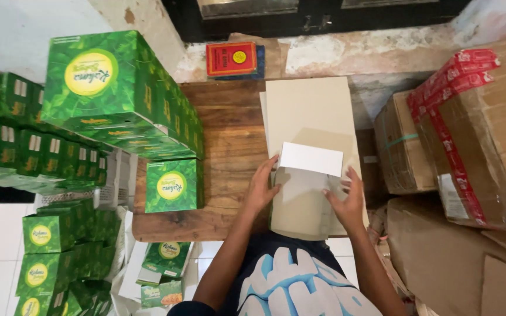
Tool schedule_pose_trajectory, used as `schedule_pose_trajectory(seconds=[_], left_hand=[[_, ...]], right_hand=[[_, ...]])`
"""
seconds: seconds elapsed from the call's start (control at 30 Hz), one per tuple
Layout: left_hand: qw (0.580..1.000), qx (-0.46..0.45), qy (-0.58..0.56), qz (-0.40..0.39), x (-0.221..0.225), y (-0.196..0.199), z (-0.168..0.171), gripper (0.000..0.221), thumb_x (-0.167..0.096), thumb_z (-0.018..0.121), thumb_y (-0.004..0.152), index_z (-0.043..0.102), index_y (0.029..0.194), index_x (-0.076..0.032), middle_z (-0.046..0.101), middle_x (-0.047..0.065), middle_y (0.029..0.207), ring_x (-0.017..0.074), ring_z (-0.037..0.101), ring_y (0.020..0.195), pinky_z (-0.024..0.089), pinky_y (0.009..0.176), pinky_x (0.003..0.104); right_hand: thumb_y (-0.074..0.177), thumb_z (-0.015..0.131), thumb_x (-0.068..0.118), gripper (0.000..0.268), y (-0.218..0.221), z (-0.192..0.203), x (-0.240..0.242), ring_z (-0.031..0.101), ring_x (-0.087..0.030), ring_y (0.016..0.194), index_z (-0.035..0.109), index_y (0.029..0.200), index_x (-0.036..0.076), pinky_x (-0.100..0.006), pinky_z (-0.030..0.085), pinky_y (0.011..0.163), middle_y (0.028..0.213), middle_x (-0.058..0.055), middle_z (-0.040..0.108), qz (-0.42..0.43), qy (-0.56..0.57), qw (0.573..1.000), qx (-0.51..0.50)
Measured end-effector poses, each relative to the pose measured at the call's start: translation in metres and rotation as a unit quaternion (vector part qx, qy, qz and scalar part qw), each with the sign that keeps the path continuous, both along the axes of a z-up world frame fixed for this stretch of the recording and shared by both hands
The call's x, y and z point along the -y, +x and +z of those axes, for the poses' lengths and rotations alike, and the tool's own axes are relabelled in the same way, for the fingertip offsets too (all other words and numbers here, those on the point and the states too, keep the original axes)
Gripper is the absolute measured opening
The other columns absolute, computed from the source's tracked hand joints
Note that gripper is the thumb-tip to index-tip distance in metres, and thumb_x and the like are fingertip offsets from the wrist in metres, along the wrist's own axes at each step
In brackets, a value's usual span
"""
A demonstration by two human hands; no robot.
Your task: The person folds flat cardboard blanks into boxes by hand, pressing the creases and shaping the sides, then places green product boxes into the assembled cardboard boxes on the table and stacks the finished boxes.
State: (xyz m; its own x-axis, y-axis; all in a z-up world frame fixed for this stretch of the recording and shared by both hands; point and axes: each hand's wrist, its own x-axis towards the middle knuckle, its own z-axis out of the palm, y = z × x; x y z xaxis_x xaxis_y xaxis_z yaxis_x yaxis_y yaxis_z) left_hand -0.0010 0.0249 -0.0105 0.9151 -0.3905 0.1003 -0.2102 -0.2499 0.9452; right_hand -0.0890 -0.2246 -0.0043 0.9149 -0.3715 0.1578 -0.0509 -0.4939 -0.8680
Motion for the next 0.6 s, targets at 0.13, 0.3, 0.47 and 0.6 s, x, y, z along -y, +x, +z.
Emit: schedule_pose_trajectory(seconds=[0.13,0.3,0.47,0.6], left_hand=[[0.999,0.015,0.002,-0.037,-0.001,-0.003,0.007,0.090,0.017,0.061,0.075,0.041,0.159,-0.013,0.053,0.023,0.145,0.0427,0.059,0.127,0.046,0.111,0.054],[0.999,0.000,0.032,-0.032,-0.007,-0.003,0.009,0.094,0.016,0.054,0.076,0.035,0.162,-0.016,0.052,0.021,0.144,0.0424,0.059,0.127,0.048,0.108,0.054],[0.997,0.001,0.057,-0.060,-0.011,0.001,-0.005,0.101,0.017,0.053,0.076,0.023,0.165,-0.019,0.052,0.021,0.134,0.0404,0.064,0.113,0.054,0.097,0.054],[0.991,0.019,0.102,-0.090,-0.019,0.008,-0.030,0.089,0.011,0.056,0.075,0.046,0.154,-0.029,0.053,0.008,0.130,0.0366,0.067,0.111,0.057,0.095,0.050]], right_hand=[[0.081,0.079,0.001,0.077,0.009,-0.059,0.016,0.062,-0.049,0.116,0.042,0.148,-0.004,-0.056,0.054,0.095,0.129,-0.031,0.059,0.028,0.064,0.993,-0.090],[0.085,0.065,-0.007,0.078,0.018,-0.045,0.010,0.063,-0.044,0.118,0.040,0.157,0.011,-0.052,0.055,0.099,0.126,-0.028,0.064,0.016,0.073,0.989,-0.127],[0.078,0.059,-0.016,0.080,0.016,-0.041,0.021,0.053,-0.041,0.131,0.039,0.152,0.008,-0.057,0.043,0.108,0.137,-0.025,0.057,0.085,0.136,0.984,-0.075],[0.068,0.074,-0.009,0.086,0.009,-0.057,0.038,0.043,-0.040,0.144,0.040,0.144,0.008,-0.059,0.030,0.118,0.148,-0.022,0.052,0.152,0.141,0.976,-0.069]])
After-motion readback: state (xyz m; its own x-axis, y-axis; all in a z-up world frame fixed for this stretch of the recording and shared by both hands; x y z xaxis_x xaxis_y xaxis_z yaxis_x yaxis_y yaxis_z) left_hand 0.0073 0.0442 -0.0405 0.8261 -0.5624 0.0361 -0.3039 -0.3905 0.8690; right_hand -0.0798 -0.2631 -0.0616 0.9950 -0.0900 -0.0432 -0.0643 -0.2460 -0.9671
